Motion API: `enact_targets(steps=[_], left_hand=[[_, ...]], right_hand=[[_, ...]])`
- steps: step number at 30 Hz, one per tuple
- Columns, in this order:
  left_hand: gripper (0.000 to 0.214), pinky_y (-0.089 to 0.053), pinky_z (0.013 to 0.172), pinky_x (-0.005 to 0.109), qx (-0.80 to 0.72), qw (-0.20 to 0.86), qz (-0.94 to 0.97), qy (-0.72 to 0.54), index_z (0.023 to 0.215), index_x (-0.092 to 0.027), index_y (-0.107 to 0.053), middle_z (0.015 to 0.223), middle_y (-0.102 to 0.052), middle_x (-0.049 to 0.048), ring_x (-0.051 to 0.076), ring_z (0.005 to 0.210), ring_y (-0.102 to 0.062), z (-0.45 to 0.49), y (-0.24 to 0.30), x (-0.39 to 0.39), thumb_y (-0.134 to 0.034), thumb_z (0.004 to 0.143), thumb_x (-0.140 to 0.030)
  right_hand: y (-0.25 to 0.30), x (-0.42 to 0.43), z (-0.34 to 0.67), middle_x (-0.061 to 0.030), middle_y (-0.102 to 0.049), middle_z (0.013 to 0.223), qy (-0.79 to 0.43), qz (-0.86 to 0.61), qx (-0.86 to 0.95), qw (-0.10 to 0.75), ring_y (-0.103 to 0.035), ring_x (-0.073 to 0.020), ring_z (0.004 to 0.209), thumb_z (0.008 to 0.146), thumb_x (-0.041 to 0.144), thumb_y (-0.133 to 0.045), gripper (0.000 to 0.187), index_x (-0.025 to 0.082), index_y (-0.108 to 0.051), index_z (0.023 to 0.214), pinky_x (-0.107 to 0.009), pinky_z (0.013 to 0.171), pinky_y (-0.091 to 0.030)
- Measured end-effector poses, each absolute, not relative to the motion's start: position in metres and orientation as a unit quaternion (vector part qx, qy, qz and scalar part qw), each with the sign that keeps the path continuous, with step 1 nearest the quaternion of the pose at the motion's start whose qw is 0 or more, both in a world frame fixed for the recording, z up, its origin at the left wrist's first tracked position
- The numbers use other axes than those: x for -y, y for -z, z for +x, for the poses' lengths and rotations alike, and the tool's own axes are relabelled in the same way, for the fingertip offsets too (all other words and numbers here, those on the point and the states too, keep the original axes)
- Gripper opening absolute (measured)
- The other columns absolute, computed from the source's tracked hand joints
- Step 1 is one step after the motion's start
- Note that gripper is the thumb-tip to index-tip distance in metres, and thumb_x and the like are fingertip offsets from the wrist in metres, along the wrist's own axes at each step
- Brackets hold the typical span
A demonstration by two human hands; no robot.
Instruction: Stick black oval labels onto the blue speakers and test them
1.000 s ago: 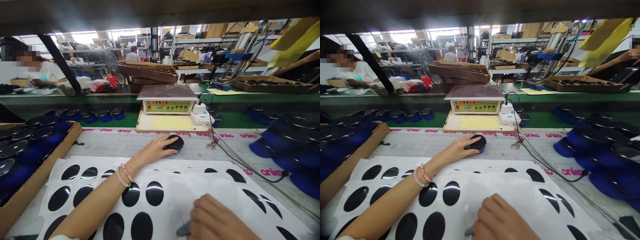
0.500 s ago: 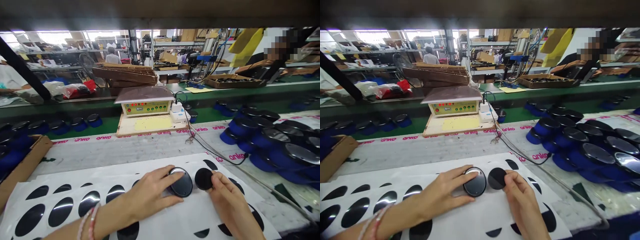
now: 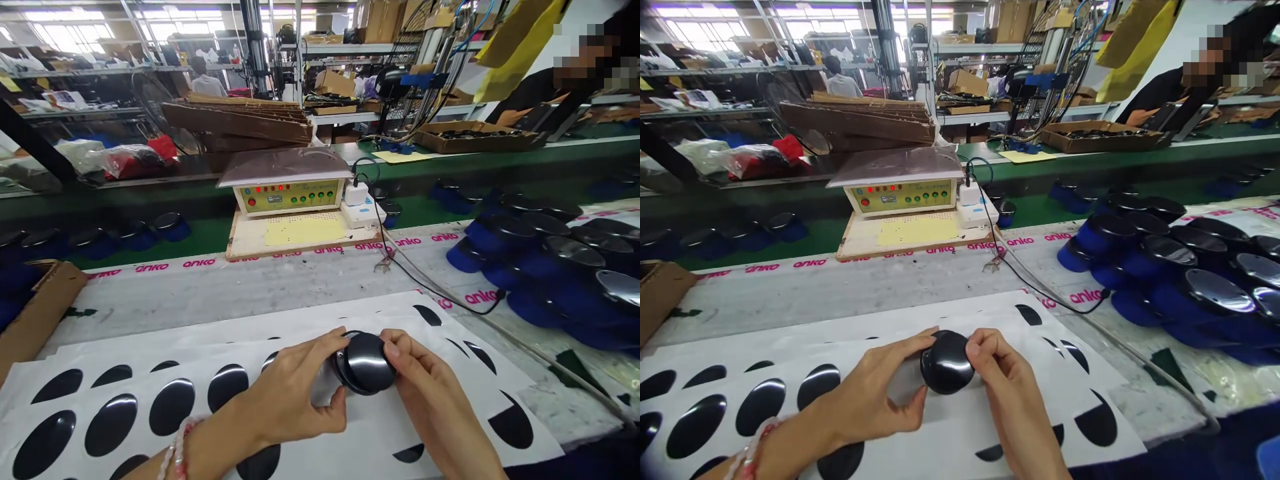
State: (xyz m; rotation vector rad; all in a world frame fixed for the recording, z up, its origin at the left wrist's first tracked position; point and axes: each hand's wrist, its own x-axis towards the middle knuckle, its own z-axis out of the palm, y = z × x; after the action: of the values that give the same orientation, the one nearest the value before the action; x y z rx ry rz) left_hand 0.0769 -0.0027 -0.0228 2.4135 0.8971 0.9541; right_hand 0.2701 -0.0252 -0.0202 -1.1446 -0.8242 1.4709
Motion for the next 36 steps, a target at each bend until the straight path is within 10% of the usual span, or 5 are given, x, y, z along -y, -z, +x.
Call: enact_targets(steps=[12, 17, 36], left_hand=[[0.086, -0.052, 0.095, 0.03, -0.345, 0.246, 0.856, -0.295, 0.146, -0.026, -0.011, 0.137, -0.052, 0.0111, 0.02, 0.119, -0.057, 0.0746, 0.0269, 0.0106, -0.051, 0.073, -0.007], [0.108, -0.046, 0.103, 0.042, -0.399, 0.367, 0.808, -0.231, 0.146, -0.038, 0.005, 0.144, -0.046, 0.005, 0.023, 0.128, -0.049, 0.0746, 0.0255, 0.0107, -0.074, 0.073, -0.037], [0.102, -0.05, 0.097, 0.036, -0.384, 0.345, 0.82, -0.249, 0.145, -0.043, 0.004, 0.14, -0.05, 0.003, 0.021, 0.12, -0.056, 0.0756, 0.0264, 0.0106, -0.072, 0.078, -0.034]], right_hand=[[0.0193, 0.0311, 0.2621, -0.0014, -0.043, 0.08, -0.597, -0.498, 0.357, 0.517, -0.043, -0.0175, 0.082, 0.082, 0.041, -0.064, 0.035, 0.02, -0.045, 0.062, -0.026, 0.066, -0.041], [0.0172, 0.0319, 0.2625, -0.0015, -0.045, 0.08, -0.589, -0.512, 0.362, 0.51, -0.046, -0.0181, 0.084, 0.078, 0.044, -0.067, 0.037, 0.02, -0.045, 0.06, -0.027, 0.071, -0.042], [0.0204, 0.035, 0.2665, -0.0024, -0.049, 0.084, -0.447, -0.584, 0.51, 0.447, -0.05, -0.0182, 0.082, 0.084, 0.043, -0.06, 0.031, 0.022, -0.049, 0.065, -0.029, 0.073, -0.046]])
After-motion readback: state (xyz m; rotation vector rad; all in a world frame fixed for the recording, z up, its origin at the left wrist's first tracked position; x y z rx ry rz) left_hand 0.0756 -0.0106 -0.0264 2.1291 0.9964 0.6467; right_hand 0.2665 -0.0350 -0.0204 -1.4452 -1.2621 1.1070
